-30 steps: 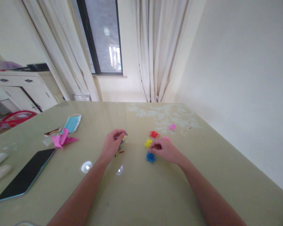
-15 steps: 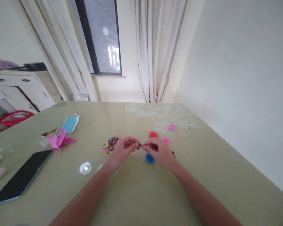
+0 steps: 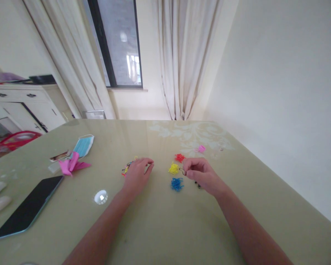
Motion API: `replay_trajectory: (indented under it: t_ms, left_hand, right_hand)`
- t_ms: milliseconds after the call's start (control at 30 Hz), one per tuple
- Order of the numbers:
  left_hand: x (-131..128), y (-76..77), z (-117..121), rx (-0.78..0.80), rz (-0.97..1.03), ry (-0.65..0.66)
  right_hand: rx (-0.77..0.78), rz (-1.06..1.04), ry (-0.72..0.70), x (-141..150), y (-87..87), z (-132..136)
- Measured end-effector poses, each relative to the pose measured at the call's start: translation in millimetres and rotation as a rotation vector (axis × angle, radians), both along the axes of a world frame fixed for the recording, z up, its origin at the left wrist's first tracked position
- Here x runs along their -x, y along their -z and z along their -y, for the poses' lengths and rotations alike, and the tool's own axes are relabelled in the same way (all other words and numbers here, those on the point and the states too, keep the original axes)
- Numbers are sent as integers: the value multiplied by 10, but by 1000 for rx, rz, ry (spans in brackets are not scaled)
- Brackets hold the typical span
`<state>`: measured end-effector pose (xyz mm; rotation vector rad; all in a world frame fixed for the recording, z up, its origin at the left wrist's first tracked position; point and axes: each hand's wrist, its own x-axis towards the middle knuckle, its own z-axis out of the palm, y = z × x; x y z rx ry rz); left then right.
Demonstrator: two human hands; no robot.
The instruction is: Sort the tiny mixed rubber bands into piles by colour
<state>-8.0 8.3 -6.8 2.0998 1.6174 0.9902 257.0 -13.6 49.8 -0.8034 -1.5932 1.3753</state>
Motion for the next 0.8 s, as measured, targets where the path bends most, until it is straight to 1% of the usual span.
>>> replay_trajectory:
  t_ms: [67,100,133,200,267,333,433,500,567,667,733,800]
  left_hand:
    - [76,47,-24,-57,-262,-62]
    - [102,63,-32,-53,-351,-73]
    - [119,75,-37,-36,-413,-75]
    - [135,89,-47,-10,-476,-71]
    - [138,100,-60,-5,-488,-65]
    - [139,114,-75,-14,-481,-63]
    - [144,136,-93,-38,-479,-51]
    - [146,140,-98,-52,-480,-47]
    - [148,135,-98,-55,-481,-53]
    - [153,125,-96,-61,-482,-58]
    - [157,124,-100,-77,-468,-56]
    - [158,121,-110,-88,-415,-61]
  right_hand:
    - [-16,-52,-16,-48,-69,37]
    - [-24,-57,-23,-62,-90,53]
    - [-30,-56,-31,-72,-104,66]
    - [-44,-57,-48,-95,-121,77]
    - [-56,-50,-66,-141,-138,69]
    - [-56,7,-86,-221,-166,45]
    - [-36,212,-116,-389,-212,-13]
    - [-29,382,-105,-505,-213,-65]
    - [-46,557,-69,-607,-174,-125]
    - [-70,787,-21,-728,-62,-216]
    - [-52,871,-5,-785,12,-262]
    - [-17,913,4,-827,63,-289]
